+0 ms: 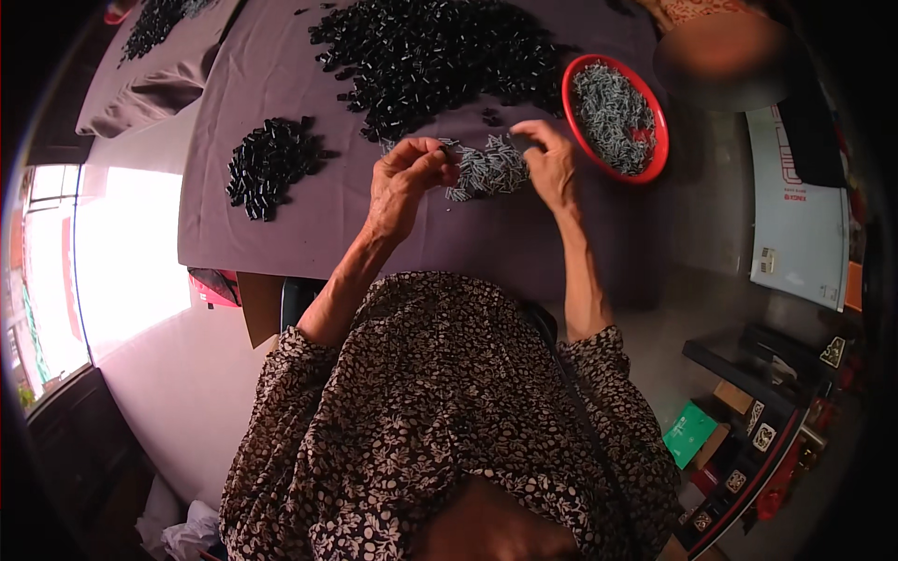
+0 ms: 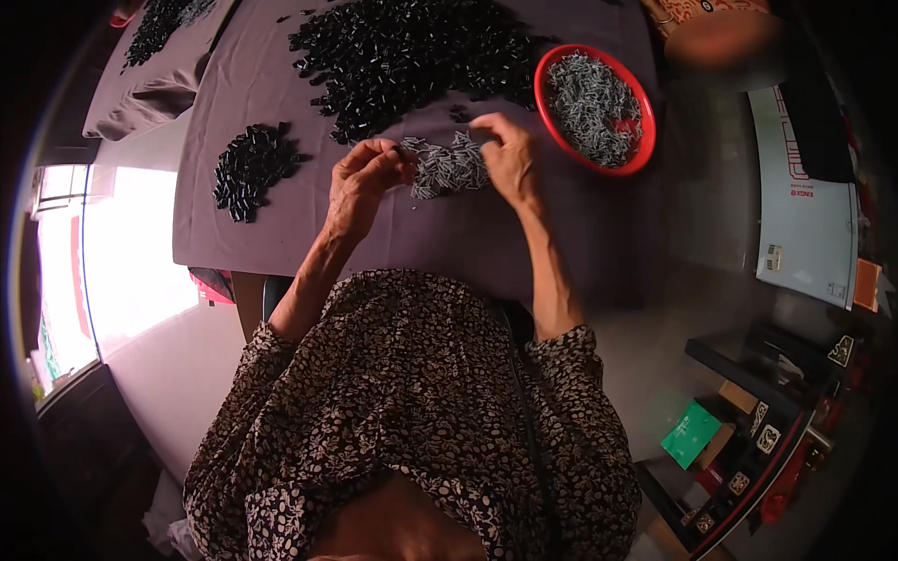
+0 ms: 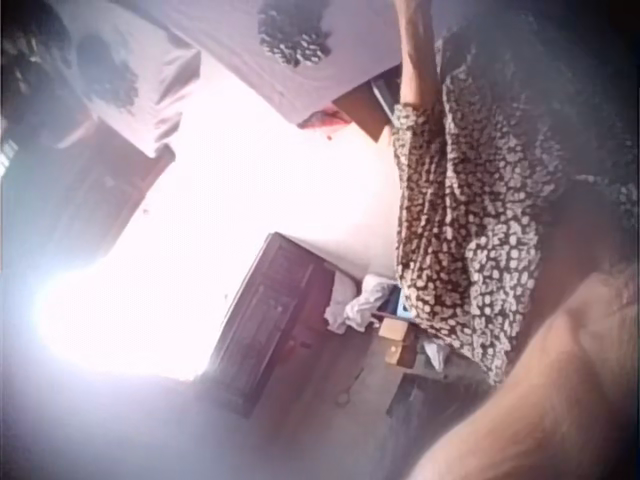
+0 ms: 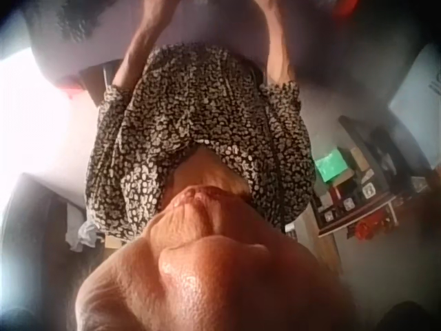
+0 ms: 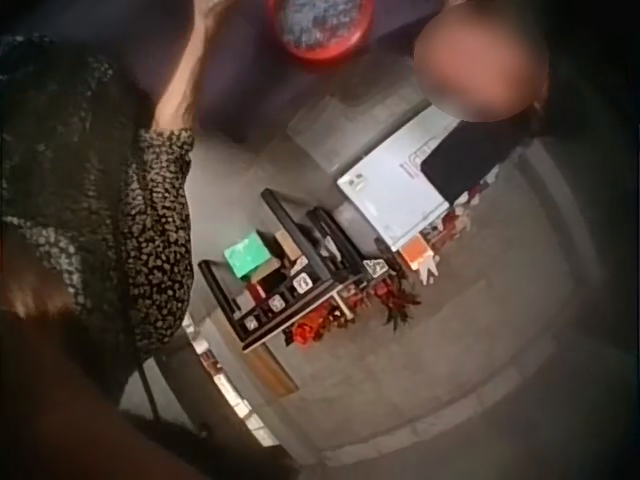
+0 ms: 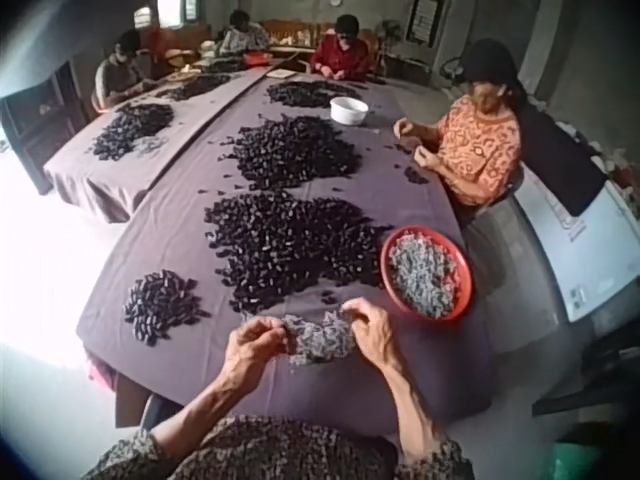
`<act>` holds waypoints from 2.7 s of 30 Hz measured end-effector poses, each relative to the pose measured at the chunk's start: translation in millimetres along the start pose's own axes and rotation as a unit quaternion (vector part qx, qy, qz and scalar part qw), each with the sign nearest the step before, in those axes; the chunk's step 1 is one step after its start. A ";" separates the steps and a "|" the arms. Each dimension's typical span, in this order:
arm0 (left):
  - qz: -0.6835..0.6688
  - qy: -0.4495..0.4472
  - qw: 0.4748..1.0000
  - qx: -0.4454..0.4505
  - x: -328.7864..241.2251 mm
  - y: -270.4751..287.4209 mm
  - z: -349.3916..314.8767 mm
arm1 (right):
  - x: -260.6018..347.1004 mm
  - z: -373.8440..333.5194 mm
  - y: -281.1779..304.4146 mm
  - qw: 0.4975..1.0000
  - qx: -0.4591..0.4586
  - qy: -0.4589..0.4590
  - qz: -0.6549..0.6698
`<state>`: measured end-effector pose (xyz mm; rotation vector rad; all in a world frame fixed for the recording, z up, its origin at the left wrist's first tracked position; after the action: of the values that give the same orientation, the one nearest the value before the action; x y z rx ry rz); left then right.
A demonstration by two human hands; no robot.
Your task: The person sorts small black plastic components by hand on a workbench, inspecting them and placing them into a red container.
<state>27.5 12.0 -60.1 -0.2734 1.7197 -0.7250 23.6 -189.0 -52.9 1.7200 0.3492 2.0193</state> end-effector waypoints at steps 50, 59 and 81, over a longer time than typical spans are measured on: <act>0.122 0.001 0.991 0.046 -8.9 -37.4 19.0 | 74.7 0.0 2.6 0.995 0.070 0.000 0.073; 0.037 0.036 0.999 0.010 -8.9 -34.4 24.8 | 76.9 11.7 1.8 0.988 0.033 0.150 0.001; -0.010 -0.021 0.997 0.080 -11.6 -41.2 23.1 | 86.1 8.4 8.8 0.990 0.001 0.139 -0.024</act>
<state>44.6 -21.3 -29.0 -0.1944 1.6123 -0.8607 20.6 -154.6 26.8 1.4164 0.4772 2.2256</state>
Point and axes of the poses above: each hand's wrist, its own z-axis towards the middle knuckle, its own y-axis out of the back of the hand, x = y × z, the point moved 4 cm from there along z, towards the middle knuckle, and after that the axes turned 4 degrees about -y, right-handed, at the moved point
